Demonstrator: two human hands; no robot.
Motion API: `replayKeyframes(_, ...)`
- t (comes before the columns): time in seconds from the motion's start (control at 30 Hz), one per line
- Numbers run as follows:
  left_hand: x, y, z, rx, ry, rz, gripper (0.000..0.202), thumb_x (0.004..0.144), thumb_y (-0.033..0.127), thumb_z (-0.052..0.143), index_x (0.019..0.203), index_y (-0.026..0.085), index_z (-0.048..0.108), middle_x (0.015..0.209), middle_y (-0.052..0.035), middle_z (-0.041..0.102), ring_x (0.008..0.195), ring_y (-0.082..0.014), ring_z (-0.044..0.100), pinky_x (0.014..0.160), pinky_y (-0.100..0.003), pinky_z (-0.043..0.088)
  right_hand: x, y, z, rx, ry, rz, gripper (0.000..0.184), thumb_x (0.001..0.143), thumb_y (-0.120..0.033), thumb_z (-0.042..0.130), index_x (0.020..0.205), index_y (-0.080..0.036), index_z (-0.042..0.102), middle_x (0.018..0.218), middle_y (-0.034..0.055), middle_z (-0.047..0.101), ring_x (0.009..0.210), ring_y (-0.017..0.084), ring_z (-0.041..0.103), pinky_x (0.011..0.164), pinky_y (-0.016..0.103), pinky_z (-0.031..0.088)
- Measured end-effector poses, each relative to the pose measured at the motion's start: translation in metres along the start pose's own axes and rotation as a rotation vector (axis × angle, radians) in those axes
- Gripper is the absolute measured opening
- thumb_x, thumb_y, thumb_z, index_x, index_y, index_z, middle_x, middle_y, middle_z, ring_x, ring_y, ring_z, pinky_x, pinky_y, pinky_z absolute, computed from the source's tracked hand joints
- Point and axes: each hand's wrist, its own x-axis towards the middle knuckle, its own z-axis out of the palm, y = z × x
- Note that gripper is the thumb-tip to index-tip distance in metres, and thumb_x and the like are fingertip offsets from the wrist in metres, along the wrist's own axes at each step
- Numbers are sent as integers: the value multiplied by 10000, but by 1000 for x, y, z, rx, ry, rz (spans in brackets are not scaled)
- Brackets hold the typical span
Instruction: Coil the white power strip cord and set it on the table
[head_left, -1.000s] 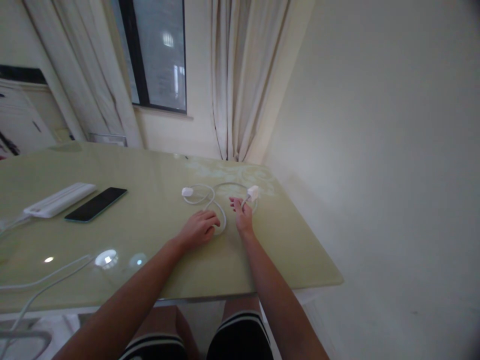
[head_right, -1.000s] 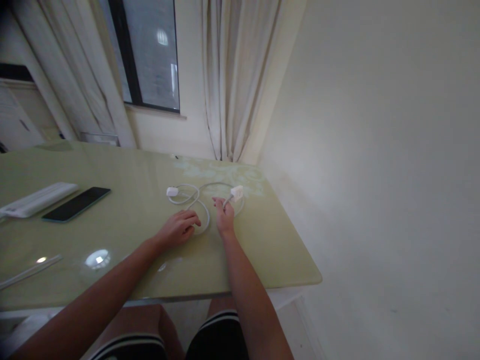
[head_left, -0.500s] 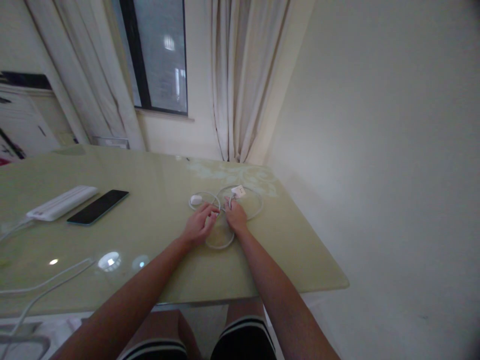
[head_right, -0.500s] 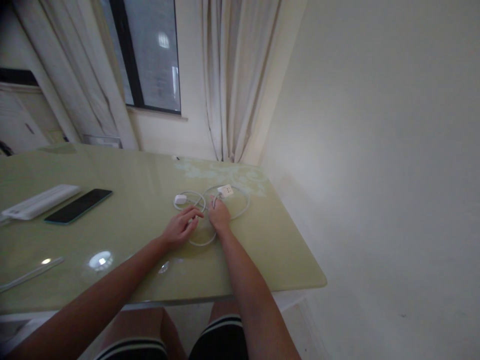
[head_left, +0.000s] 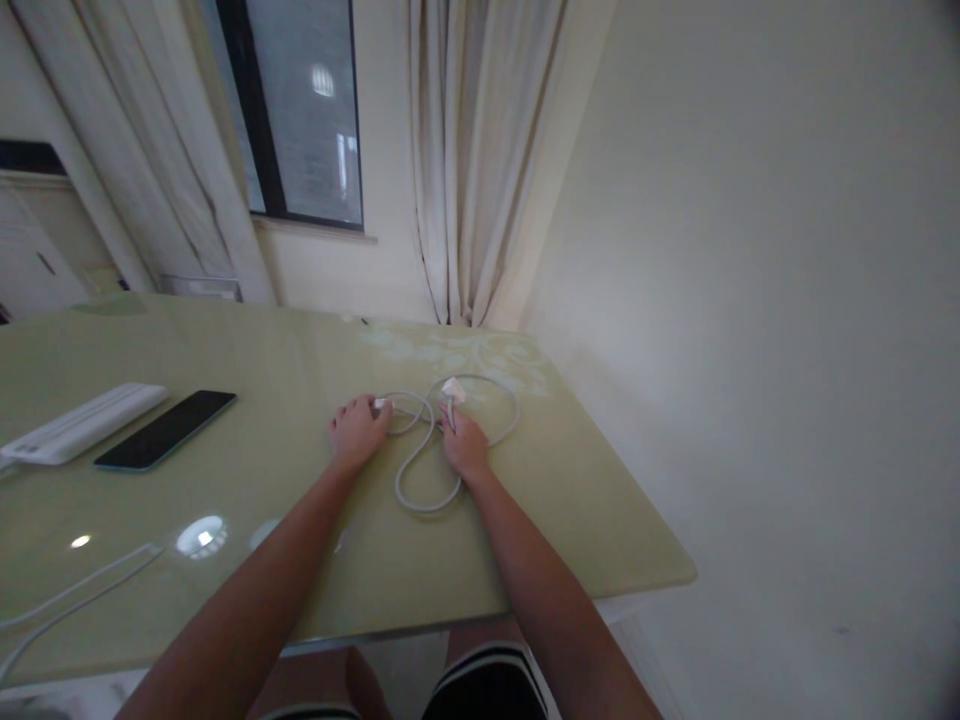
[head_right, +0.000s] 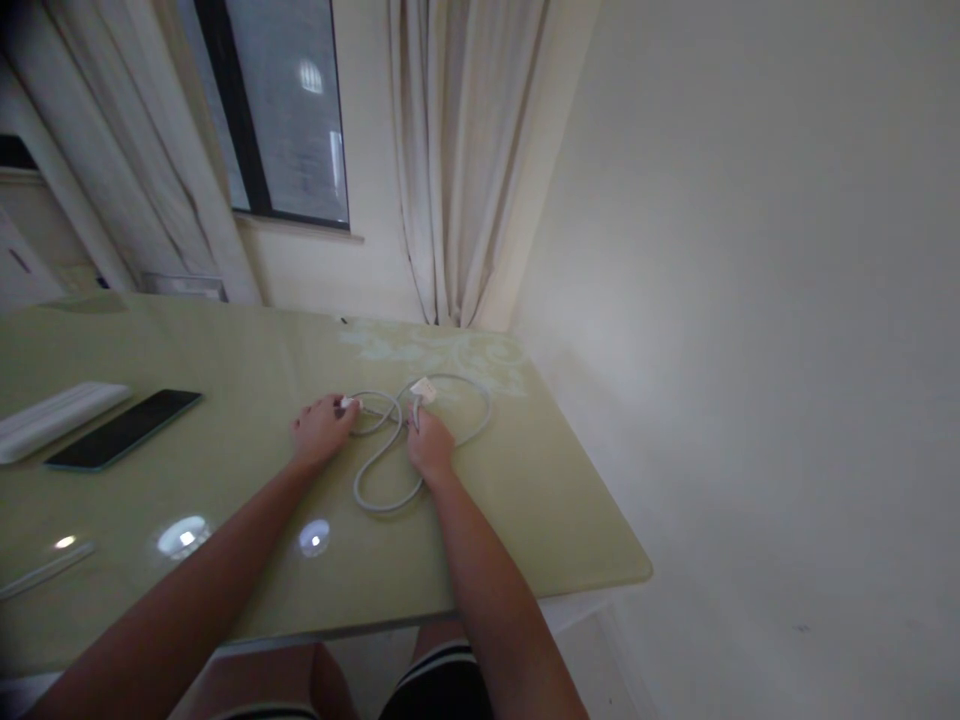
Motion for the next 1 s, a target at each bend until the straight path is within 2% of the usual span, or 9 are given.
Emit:
replayKeyframes(0.07,2,-3,-3,-68,-18,-3,357,777,471,767,1005,217,660,1093,-188,725,1162,-416,645,1044,-609,431,0,0,0,2,2,7,443,1074,-333,451,1474,-330,640,1272,70,781,1205,305,707,972,393,524)
replayKeyframes(0.13,5,-4,-6,-163,-43,3,458,749,459,787,1106,209,647,1113,-159,710,1047,-332,692,940,-486,525,1,0,0,1,8,19,438,1070,-334,458,1465,-334,648,1274,69,780,1191,303,712,965,391,525)
replayKeyframes(0.23,6,-3,-7,-293,-72,15,554,710,411,794,1193,199,624,1027,-88,696,871,-231,694,796,-358,555,0,-1,0,-1,6,32,438,1069,-335,458,1464,-333,648,1277,67,779,1179,291,713,953,378,526)
replayKeyframes(0.37,3,1,-8,-361,-101,54,465,684,351,777,1109,205,659,837,-11,677,734,-201,645,757,-340,526,-2,-2,-1,-15,7,28,434,1083,-347,431,1453,-314,657,1269,87,776,1174,300,708,951,383,522)
replayKeyframes(0.6,-5,10,-14,-345,-44,121,227,718,334,744,900,237,649,870,-36,692,816,-234,633,817,-360,493,-4,-1,-1,2,28,17,448,1094,-376,411,1475,-307,637,1298,93,762,1169,301,710,964,377,519)
replayKeyframes(0.73,-11,17,-14,-379,-51,147,266,773,453,748,870,235,632,822,-25,689,744,-207,629,745,-325,497,-4,1,-1,54,63,18,470,1074,-341,442,1520,-332,589,1258,67,779,1148,288,718,969,386,527)
replayKeyframes(0.83,-14,21,-14,-406,-31,147,329,869,553,644,820,229,618,742,-21,653,658,-186,588,635,-292,460,-3,3,0,115,86,19,486,1055,-306,474,1528,-335,579,1214,50,792,1144,264,718,995,368,522)
replayKeyframes(0.9,-13,21,-16,-410,-5,144,355,897,570,607,822,224,641,721,-18,636,642,-179,565,606,-281,434,-2,5,0,164,119,9,490,1044,-290,483,1523,-308,586,1201,58,792,1127,248,720,1003,352,517)
replayKeyframes(1.0,-6,16,-21,-391,70,106,341,872,555,649,868,218,700,727,-7,630,610,-166,515,586,-276,397,0,9,2,273,197,-24,486,1050,-288,449,1512,-252,595,1171,75,788,1016,210,733,962,318,526)
